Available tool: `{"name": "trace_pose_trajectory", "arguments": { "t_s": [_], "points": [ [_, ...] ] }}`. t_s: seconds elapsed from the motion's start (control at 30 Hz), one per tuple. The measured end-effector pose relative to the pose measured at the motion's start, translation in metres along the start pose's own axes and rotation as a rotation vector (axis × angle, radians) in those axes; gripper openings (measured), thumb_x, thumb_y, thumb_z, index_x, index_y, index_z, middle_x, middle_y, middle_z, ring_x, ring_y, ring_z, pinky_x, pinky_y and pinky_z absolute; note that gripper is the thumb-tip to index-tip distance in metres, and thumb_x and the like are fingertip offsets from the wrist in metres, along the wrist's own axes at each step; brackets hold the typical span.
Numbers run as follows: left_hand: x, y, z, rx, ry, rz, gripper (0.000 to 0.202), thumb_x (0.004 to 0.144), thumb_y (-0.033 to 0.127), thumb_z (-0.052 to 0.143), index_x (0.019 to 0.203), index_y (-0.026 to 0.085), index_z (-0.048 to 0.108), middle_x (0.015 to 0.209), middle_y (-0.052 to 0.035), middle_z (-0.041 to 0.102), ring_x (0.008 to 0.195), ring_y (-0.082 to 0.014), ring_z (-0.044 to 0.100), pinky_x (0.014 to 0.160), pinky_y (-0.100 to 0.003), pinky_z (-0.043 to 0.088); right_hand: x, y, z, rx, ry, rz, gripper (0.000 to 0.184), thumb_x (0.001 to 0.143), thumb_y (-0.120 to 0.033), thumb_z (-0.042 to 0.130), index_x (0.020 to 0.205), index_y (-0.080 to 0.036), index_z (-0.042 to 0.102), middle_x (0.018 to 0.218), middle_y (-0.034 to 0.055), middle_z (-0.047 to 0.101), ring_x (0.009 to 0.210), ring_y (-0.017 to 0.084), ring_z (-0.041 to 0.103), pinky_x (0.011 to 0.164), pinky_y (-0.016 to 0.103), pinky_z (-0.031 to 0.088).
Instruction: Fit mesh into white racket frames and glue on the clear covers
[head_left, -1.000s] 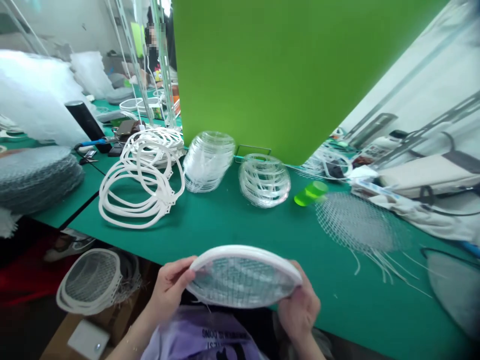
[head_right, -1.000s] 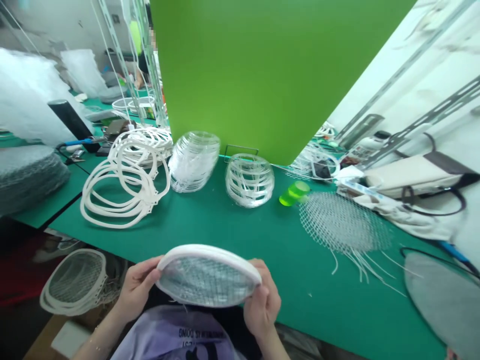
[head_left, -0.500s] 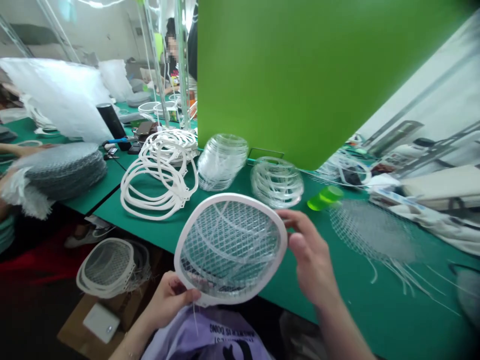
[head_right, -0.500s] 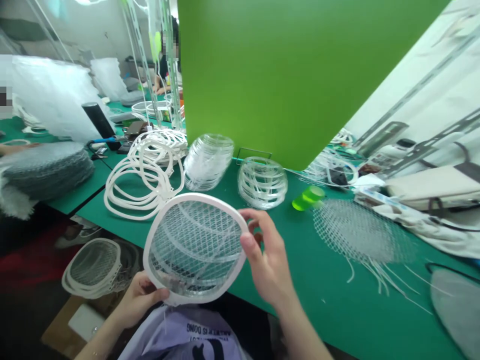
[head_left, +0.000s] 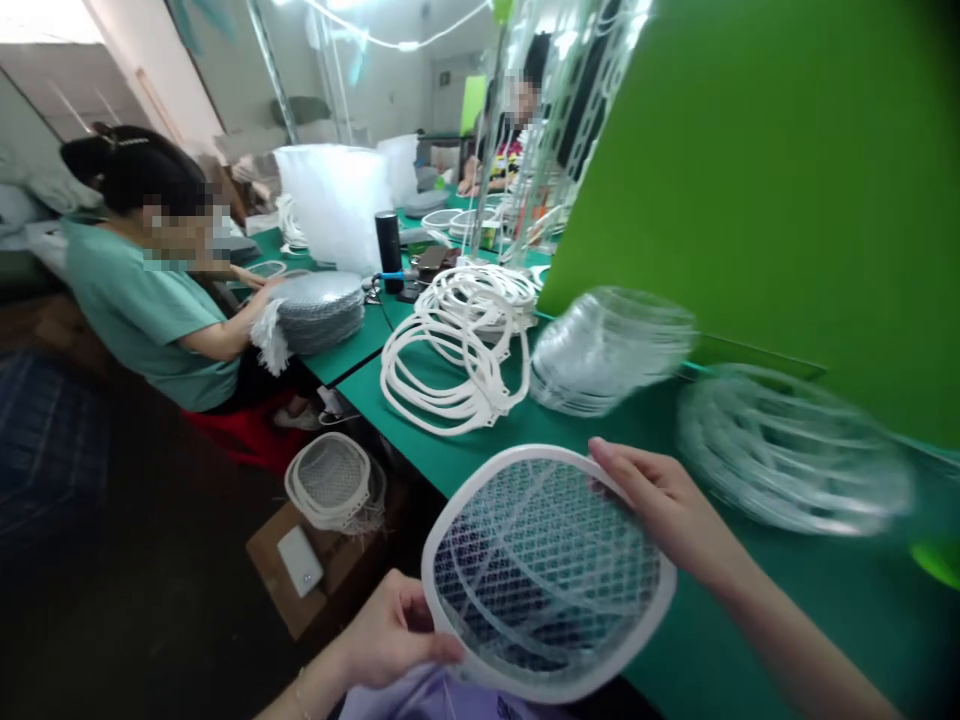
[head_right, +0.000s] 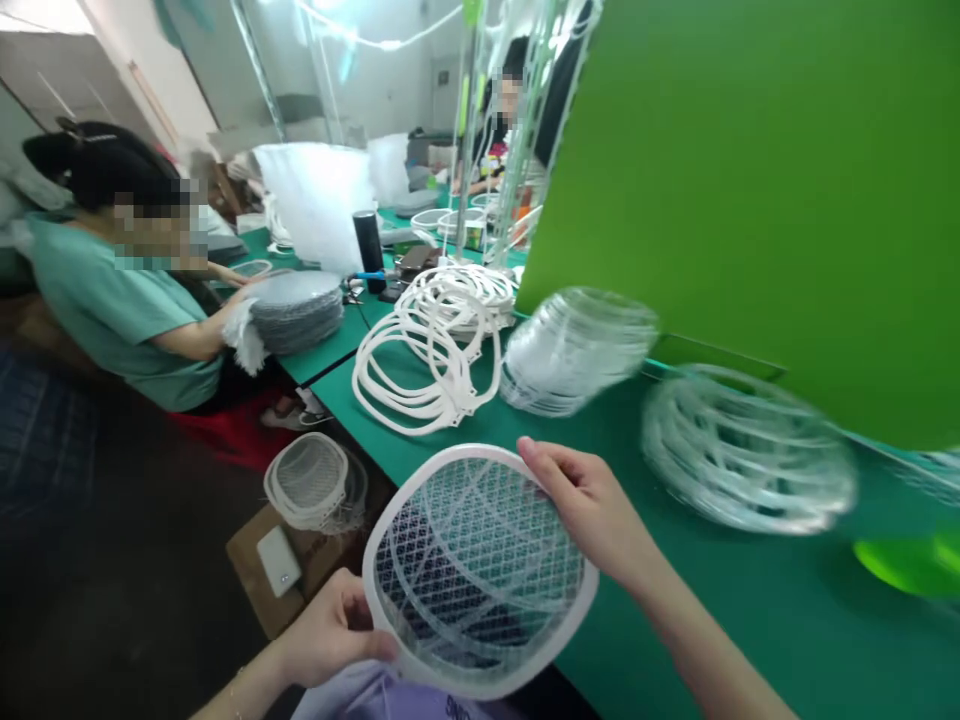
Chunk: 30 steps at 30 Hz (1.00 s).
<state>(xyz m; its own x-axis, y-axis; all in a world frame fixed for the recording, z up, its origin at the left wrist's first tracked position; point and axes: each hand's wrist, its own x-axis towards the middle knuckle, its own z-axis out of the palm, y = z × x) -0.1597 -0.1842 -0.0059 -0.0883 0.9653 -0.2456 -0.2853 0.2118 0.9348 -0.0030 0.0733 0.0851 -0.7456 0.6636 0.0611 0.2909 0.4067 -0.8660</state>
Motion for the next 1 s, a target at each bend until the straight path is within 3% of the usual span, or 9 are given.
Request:
{"name": "trace_pose_trajectory", "arguments": {
  "t_s": [0.2,0.3,0.4,0.47,0.53,0.67,0.77,0.87,1.0],
  "points": [
    [-0.021,-0.061,-0.036,0.051,0.333,-0.002,0.039,0.069,0.047,0.086,0.087,0.013,0.080,0.090,-0.0097,0.079,0.087,-0.0281,0.073,0.082,-0.036,0.058,-0.004,-0.049,0.029,-0.154,-0.200,-0.586,0.037,0.101,-0.043,0.048,0.073,-0.019,0.054,0.065,-0.0012,0.052,0.056,0.010,0.047,0.052,0.022,0.034],
    [-0.021,-0.070,-0.048,0.191,0.480,-0.044,0.055,0.063,0.059,0.086,0.093,0.015,0.078,0.091,-0.0111,0.079,0.087,-0.0312,0.074,0.081,-0.042,0.060,-0.021,-0.068,0.028,-0.255,-0.189,-0.752,0.031,0.103,-0.039,0.046,0.083,-0.018,0.058,0.069,0.0001,0.057,0.060,0.010,0.050,0.053,0.023,0.032],
    [-0.021,-0.033,-0.050,0.428,0.344,0.076,0.064,0.072,0.067,0.076,0.112,0.018,0.076,0.111,-0.0145,0.076,0.104,-0.0345,0.072,0.093,-0.046,0.057,-0.039,-0.079,0.023,-0.321,-0.126,-0.758,0.034,0.104,-0.040,0.045,0.081,-0.018,0.058,0.066,-0.0005,0.057,0.059,0.009,0.051,0.054,0.024,0.032],
    [-0.023,0.012,-0.044,0.562,0.231,0.348,0.084,0.073,0.076,0.068,0.138,0.023,0.061,0.135,-0.0143,0.065,0.124,-0.0352,0.061,0.106,-0.046,0.048,-0.049,-0.084,0.021,-0.375,-0.105,-0.751,0.035,0.104,-0.037,0.044,0.078,-0.018,0.058,0.064,-0.0010,0.055,0.057,0.010,0.050,0.053,0.025,0.031],
    [-0.026,0.059,-0.032,0.745,0.211,0.539,0.088,0.074,0.074,0.068,0.146,0.026,0.052,0.140,-0.0121,0.061,0.128,-0.0330,0.059,0.111,-0.043,0.044,-0.056,-0.087,0.021,-0.428,-0.089,-0.762,0.035,0.104,-0.033,0.044,0.076,-0.017,0.058,0.062,-0.0013,0.053,0.056,0.010,0.048,0.051,0.026,0.029],
    [-0.022,0.122,-0.003,0.988,0.076,0.666,0.043,0.094,0.034,0.067,0.136,0.030,0.059,0.120,-0.0026,0.075,0.107,-0.0180,0.072,0.099,-0.023,0.051,-0.059,-0.088,0.022,-0.441,-0.068,-0.781,0.034,0.104,-0.032,0.044,0.076,-0.018,0.058,0.061,-0.0012,0.051,0.055,0.011,0.045,0.050,0.026,0.028],
    [-0.011,0.131,0.009,0.926,-0.002,0.727,0.032,0.096,0.023,0.064,0.128,0.025,0.065,0.099,-0.0005,0.079,0.082,-0.0130,0.076,0.084,-0.018,0.054,-0.058,-0.084,0.019,-0.394,-0.078,-0.783,0.030,0.103,-0.035,0.047,0.081,-0.017,0.058,0.068,0.0007,0.057,0.059,0.011,0.046,0.052,0.025,0.032],
    [0.000,0.125,0.009,0.806,0.035,0.778,0.027,0.095,0.024,0.065,0.121,0.024,0.070,0.084,-0.0009,0.079,0.063,-0.0119,0.072,0.067,-0.016,0.055,-0.056,-0.077,0.018,-0.397,-0.074,-0.805,0.025,0.103,-0.029,0.047,0.083,-0.017,0.057,0.068,0.0005,0.057,0.059,0.012,0.044,0.052,0.026,0.031],
    [-0.004,0.106,-0.009,0.685,0.178,0.521,0.029,0.090,0.037,0.069,0.116,0.025,0.075,0.106,-0.0064,0.079,0.089,-0.0212,0.076,0.083,-0.025,0.058,-0.045,-0.063,0.025,-0.292,-0.017,-0.725,0.025,0.103,-0.027,0.045,0.083,-0.018,0.056,0.067,-0.0002,0.052,0.059,0.012,0.045,0.051,0.025,0.033]
  ]
}}
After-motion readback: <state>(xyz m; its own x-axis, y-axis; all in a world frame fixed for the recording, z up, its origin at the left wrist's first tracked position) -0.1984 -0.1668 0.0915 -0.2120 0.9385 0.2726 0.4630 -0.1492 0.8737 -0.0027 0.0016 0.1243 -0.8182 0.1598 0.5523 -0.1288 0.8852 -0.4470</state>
